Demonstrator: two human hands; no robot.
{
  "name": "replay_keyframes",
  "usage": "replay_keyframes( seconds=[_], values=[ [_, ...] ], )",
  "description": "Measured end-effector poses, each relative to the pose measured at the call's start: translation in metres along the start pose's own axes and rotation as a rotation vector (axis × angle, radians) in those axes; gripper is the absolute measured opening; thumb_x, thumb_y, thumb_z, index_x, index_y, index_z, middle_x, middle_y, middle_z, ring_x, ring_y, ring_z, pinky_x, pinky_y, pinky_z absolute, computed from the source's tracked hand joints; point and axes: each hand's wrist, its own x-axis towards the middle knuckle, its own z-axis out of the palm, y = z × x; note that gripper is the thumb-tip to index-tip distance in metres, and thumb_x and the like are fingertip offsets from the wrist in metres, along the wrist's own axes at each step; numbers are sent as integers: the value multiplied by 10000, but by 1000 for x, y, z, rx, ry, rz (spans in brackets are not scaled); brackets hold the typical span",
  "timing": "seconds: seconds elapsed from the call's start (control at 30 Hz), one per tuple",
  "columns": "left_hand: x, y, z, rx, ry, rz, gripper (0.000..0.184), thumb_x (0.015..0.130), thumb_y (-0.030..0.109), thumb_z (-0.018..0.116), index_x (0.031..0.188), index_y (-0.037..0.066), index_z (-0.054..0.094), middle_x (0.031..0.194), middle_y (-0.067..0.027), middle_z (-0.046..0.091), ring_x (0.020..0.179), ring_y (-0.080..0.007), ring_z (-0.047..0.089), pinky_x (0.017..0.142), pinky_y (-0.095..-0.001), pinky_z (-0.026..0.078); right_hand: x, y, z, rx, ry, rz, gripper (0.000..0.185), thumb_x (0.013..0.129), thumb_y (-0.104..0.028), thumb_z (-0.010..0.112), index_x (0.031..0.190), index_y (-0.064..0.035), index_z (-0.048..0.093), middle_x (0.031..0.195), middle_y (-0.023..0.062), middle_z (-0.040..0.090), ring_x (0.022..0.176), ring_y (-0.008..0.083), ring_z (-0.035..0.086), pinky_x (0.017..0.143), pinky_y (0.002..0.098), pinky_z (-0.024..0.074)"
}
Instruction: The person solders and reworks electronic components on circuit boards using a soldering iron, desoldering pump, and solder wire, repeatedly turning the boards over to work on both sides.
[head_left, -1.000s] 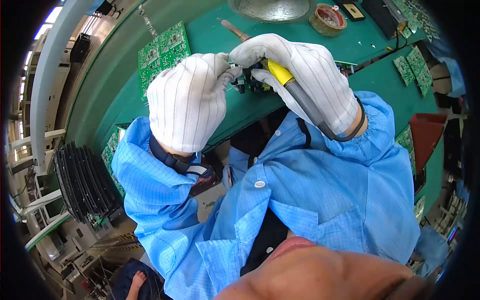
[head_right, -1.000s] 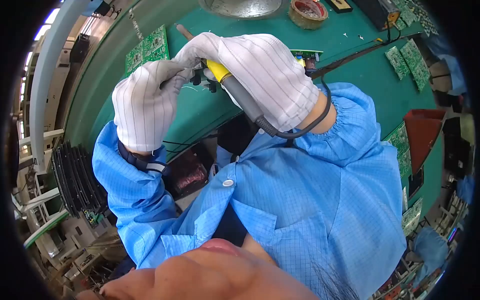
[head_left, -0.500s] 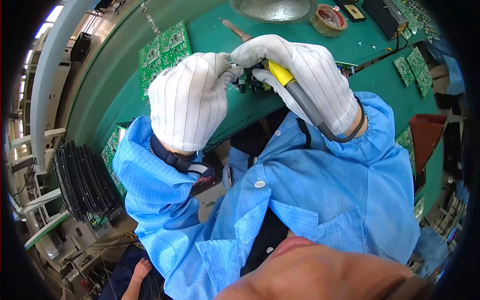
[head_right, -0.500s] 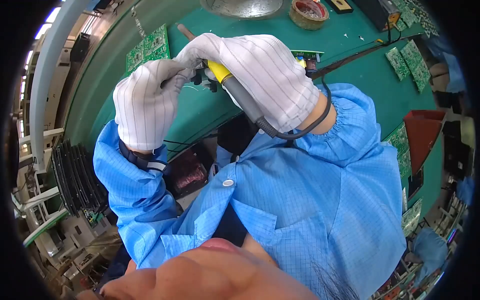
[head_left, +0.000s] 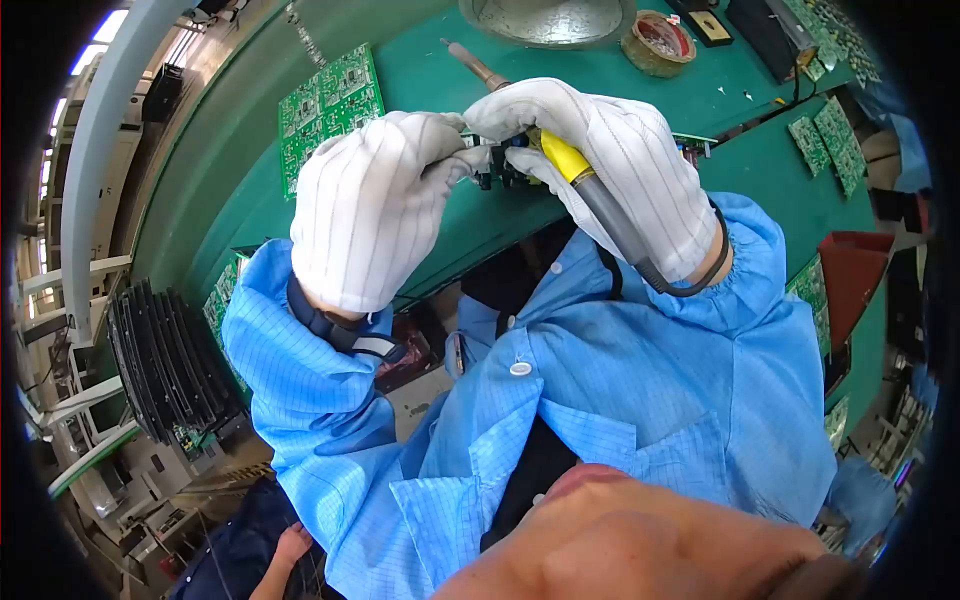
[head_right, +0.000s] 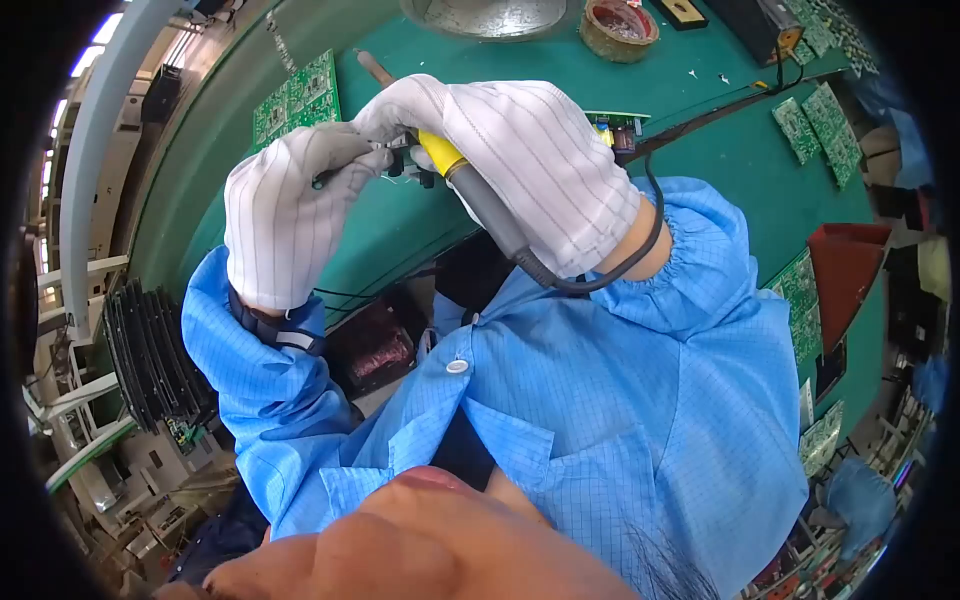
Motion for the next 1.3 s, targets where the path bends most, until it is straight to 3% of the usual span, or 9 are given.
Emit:
replay_keyframes(
  seconds=[0.2,0.27,0.37,0.63,0.83,1.03,1.1,1.13,1.3],
  values=[
    [-2,-3,0,-28,9,51,153,825,135,828,935,58,754,984,-114,764,830,-287,737,758,-359,577,5,2,-3,-23,15,-43,295,907,-54,601,1200,-84,582,1029,143,691,911,359,695,775,428,555],
    [-3,-6,1,-19,14,54,153,827,133,826,940,57,757,999,-112,766,836,-286,738,767,-359,579,6,-4,-5,9,-12,76,362,865,-39,752,1204,-73,631,1132,92,727,1029,303,727,884,370,583],
    [-2,-9,4,-28,13,69,157,829,131,822,951,55,759,1032,-114,766,846,-284,742,774,-361,579,7,1,-2,5,18,11,283,943,-73,604,1225,-98,596,1036,135,731,959,355,725,803,419,592],
    [5,-17,13,-143,21,-75,166,890,220,743,978,80,751,1096,-78,760,940,-328,718,823,-425,564,13,19,-2,-38,11,15,343,915,-92,686,1248,-137,618,1049,114,745,976,345,730,827,414,593],
    [13,-24,21,-132,80,-52,181,896,233,743,946,59,738,1098,-100,762,935,-336,723,820,-426,574,22,18,-14,-151,-51,4,403,866,-32,784,1238,-42,630,1175,120,731,1044,276,741,901,348,604],
    [19,-22,21,-120,18,-250,167,924,71,714,1087,49,745,1062,-148,769,926,-245,757,783,-331,587,24,28,-12,-53,-10,75,382,849,-31,776,1205,-45,638,1079,159,733,1015,326,731,883,370,563],
    [23,-22,15,-246,46,-166,207,947,183,733,984,-19,718,1067,-182,767,865,-314,750,783,-370,580,25,32,-12,-48,-31,57,394,838,-25,782,1204,-43,636,1096,152,731,1028,321,731,892,367,564],
    [30,-16,11,-308,2,-327,203,906,153,749,936,-44,714,979,-189,766,876,-296,753,780,-361,571,26,33,-12,-47,-42,38,407,826,-19,788,1202,-41,633,1114,145,729,1042,316,730,900,365,565],
    [27,-5,7,-230,143,-233,241,939,196,724,968,-43,714,973,-170,772,749,-227,725,695,-339,563,32,20,-15,-174,-52,58,425,803,-2,794,1192,-30,627,1144,129,723,1073,289,724,918,347,563]
  ],
)
